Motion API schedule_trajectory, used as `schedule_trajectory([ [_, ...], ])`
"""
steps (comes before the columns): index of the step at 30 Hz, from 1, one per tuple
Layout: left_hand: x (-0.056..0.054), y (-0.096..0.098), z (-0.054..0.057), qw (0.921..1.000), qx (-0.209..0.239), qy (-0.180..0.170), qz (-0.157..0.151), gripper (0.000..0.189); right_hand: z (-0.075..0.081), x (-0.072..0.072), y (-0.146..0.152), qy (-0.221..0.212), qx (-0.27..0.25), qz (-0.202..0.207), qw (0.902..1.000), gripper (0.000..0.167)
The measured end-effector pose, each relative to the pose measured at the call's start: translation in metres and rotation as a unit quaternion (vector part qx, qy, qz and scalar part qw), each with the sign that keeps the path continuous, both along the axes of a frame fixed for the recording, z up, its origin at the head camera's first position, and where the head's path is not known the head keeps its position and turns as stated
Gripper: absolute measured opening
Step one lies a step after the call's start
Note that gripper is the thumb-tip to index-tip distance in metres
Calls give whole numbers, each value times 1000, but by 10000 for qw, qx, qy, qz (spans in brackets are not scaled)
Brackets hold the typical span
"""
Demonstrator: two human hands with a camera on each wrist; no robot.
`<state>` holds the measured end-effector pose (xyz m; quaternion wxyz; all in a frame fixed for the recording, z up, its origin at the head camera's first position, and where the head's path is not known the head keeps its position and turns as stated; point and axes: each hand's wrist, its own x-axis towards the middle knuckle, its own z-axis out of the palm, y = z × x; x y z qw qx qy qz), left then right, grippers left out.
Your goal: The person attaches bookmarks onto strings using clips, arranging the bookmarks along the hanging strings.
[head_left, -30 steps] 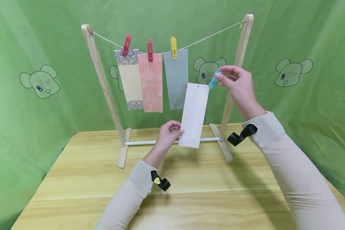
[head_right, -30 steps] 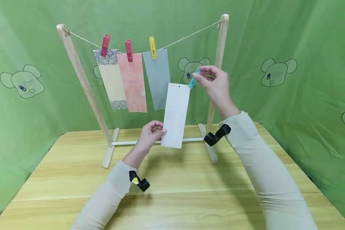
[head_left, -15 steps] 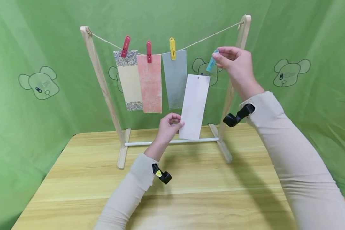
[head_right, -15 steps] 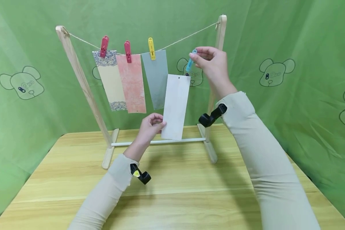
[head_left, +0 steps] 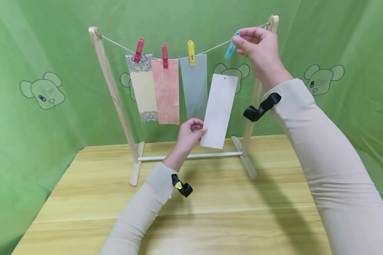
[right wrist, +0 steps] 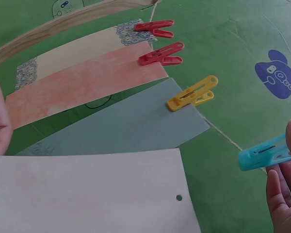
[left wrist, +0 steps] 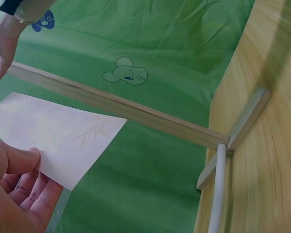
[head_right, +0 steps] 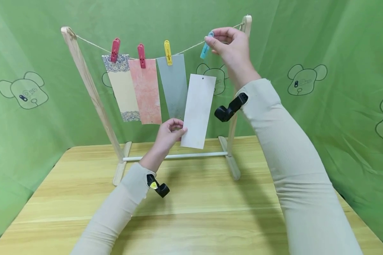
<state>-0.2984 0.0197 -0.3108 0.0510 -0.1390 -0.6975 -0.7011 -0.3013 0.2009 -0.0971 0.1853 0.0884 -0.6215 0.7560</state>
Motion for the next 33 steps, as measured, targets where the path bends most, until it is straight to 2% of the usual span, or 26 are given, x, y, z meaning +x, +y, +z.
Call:
schedule_trajectory([
  [6,0,2,7,10000,25,-52,37,15,16,-3,-3,152,-81,-64,9998,24],
  [11,-1,3,12,9999,22,-145,90,15,24,-6,-3,357,-263,-46,9990,24],
  [20,-7,3,14,9998,28,-136,119,14,24,-12,-3,466,-357,-133,9982,24],
  [33,-9,3,11,9998,23,-151,145,15,29,-14,-2,967,164,-290,9948,15],
])
